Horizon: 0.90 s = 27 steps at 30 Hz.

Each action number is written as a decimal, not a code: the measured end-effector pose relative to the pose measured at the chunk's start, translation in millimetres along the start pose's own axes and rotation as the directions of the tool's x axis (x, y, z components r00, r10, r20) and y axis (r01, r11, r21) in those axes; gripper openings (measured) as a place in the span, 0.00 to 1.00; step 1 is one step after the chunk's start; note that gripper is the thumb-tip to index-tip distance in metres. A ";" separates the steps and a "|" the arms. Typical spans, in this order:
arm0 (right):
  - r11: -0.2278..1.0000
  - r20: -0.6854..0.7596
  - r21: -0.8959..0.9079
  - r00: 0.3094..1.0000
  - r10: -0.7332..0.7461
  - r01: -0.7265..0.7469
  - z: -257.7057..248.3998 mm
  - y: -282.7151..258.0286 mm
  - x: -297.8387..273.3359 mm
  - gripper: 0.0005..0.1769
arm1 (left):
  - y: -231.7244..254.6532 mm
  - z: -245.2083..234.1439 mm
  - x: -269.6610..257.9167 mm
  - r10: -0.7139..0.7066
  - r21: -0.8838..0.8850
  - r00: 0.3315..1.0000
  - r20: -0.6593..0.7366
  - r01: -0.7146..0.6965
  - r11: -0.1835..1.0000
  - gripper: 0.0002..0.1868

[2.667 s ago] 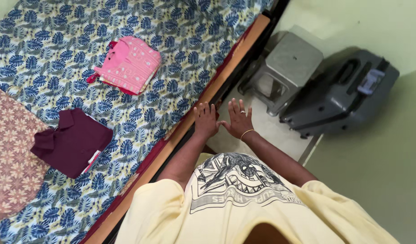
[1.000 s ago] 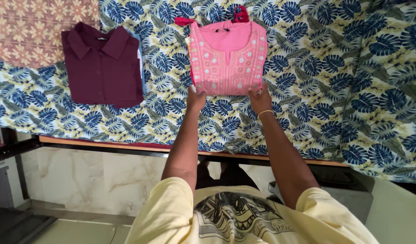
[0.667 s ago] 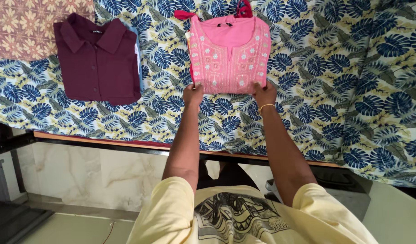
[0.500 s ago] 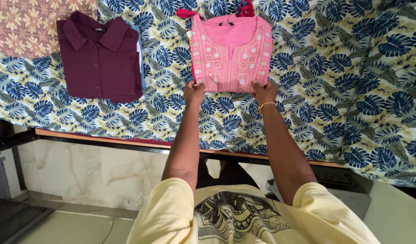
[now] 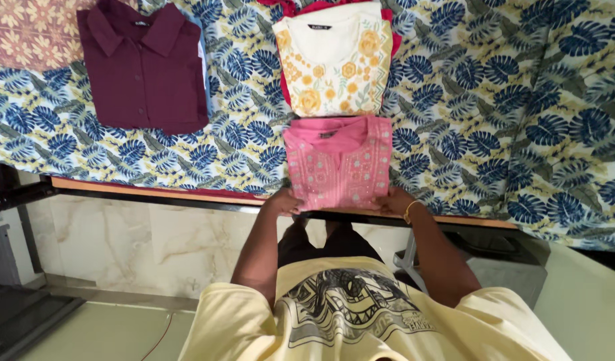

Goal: The person picks up folded clothes from a bed and places them onto a shelf in a cupboard, repeating this for several garments.

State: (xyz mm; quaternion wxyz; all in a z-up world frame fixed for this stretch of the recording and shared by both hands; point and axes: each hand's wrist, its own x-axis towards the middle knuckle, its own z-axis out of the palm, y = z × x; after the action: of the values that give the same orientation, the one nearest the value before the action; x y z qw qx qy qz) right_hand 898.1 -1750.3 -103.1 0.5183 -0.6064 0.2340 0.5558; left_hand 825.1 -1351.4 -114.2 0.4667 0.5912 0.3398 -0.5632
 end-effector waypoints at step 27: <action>0.757 0.082 0.581 0.904 -0.419 0.298 -9.3 -67.1 16.4 0.07 | 60.2 -7.0 42.9 0.560 -0.667 0.828 0.037 -0.397 0.631 0.35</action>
State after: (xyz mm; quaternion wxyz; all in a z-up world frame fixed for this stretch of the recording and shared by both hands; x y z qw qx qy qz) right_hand 964.3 -1730.0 -94.9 0.7903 -0.4016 0.2088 0.4130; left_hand 889.2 -1370.3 -146.7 0.8083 0.3945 0.2790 -0.3365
